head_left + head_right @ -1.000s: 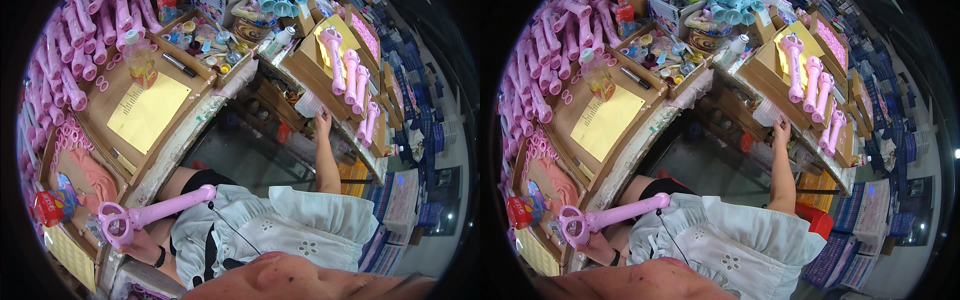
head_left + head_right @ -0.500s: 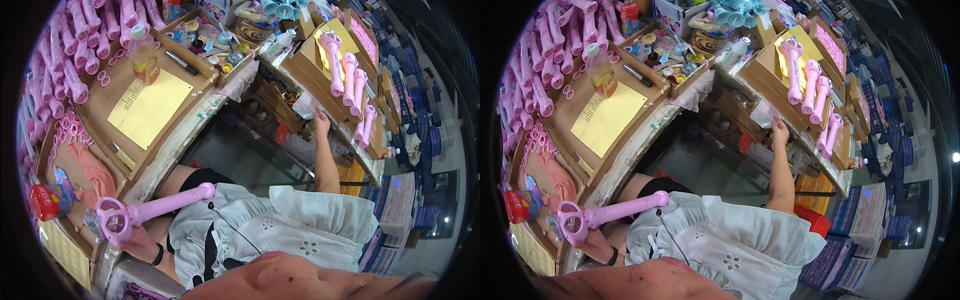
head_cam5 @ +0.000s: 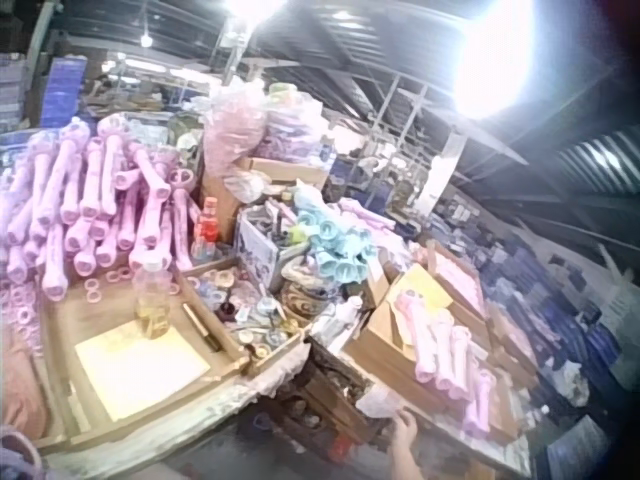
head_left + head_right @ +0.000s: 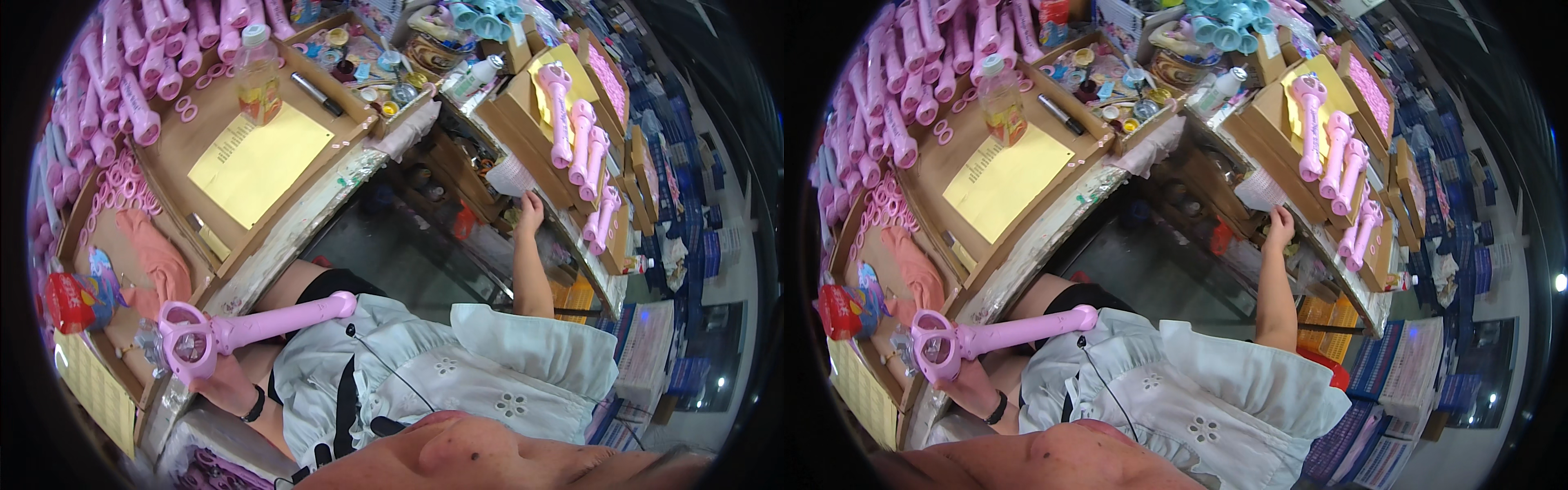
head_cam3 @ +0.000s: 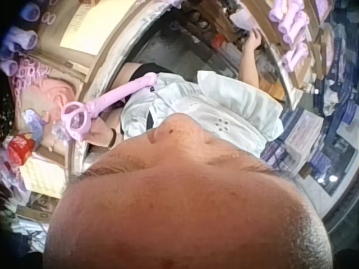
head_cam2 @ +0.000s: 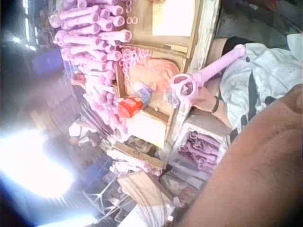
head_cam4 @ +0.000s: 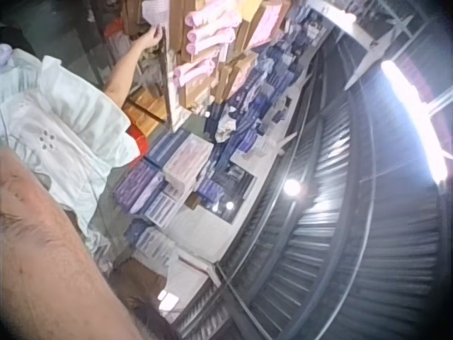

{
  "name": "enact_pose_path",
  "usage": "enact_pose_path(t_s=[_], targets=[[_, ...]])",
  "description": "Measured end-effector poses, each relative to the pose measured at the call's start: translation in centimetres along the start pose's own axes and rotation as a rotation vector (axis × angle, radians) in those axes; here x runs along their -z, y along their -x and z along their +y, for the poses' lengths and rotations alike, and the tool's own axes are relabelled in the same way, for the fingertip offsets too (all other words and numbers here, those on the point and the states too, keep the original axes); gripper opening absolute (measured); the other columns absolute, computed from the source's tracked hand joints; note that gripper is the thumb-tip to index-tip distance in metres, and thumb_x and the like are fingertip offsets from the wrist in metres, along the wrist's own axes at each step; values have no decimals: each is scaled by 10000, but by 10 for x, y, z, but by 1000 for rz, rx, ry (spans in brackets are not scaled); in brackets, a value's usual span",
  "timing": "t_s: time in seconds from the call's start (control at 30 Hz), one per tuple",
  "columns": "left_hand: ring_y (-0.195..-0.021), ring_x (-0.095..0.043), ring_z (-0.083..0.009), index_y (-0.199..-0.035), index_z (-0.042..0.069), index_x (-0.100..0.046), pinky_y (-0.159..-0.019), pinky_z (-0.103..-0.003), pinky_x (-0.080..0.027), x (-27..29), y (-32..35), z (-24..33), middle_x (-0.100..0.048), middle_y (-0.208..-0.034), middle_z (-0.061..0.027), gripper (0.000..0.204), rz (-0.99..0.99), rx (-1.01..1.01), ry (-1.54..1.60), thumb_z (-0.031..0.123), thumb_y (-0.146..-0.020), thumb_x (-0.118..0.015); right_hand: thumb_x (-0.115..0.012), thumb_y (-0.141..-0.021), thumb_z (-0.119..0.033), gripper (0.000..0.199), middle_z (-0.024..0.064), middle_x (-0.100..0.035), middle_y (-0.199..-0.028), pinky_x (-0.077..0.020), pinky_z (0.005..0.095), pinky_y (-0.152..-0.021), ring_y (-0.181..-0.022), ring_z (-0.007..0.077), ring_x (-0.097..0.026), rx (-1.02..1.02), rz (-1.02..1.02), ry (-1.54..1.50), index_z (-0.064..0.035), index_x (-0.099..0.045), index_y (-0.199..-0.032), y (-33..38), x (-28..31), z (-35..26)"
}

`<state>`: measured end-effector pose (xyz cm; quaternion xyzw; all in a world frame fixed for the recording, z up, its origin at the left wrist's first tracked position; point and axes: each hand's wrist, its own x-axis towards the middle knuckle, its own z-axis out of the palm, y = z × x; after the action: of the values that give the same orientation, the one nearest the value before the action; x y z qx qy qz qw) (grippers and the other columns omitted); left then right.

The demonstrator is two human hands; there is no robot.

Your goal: The person assembles pink bubble wands by picking up a wand, attaching a silver metal piece to the top, and wiping the wand with a cloth. They repeat this process for multiple wands, handling them one at a time and placing them on the table.

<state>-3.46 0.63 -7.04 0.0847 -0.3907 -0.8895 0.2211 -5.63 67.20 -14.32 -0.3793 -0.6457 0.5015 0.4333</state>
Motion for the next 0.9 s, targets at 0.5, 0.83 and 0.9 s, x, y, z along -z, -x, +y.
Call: enact_pose_path(t_s=[0.5,0.83,0.9], targets=[[-1294,-359,-226,-1432,58,-138,-1064,-397,-315,-46,0,48,-321,-1406,-97,1236,-106,-363,-217,566,-545,-834,-598,-753,64,170,92,-488,-1004,-404,275,-818,-889,187,-483,310,-1380,-815,-58,-574,-868,309,-229,-199],[-1201,-462,-199,-1355,-4,-352,-1011,-345,-364,-39,36,89,-471,-1289,-121,844,-141,-174,-357,505,-779,-701,-734,-708,-54,417,169,-349,-1317,-195,440,-1092,-1285,308,-320,690,-1884,-1030,-86,-552,-1081,435,-220,-312],[-1193,-464,-195,-1357,-3,-346,-1007,-342,-366,-36,45,84,-473,-1283,-116,853,-102,-194,-285,508,-775,-704,-747,-699,-73,534,171,-328,-1334,-196,429,-1092,-1294,302,-311,558,-1991,-902,-73,-490,-1167,442,-213,-310]])
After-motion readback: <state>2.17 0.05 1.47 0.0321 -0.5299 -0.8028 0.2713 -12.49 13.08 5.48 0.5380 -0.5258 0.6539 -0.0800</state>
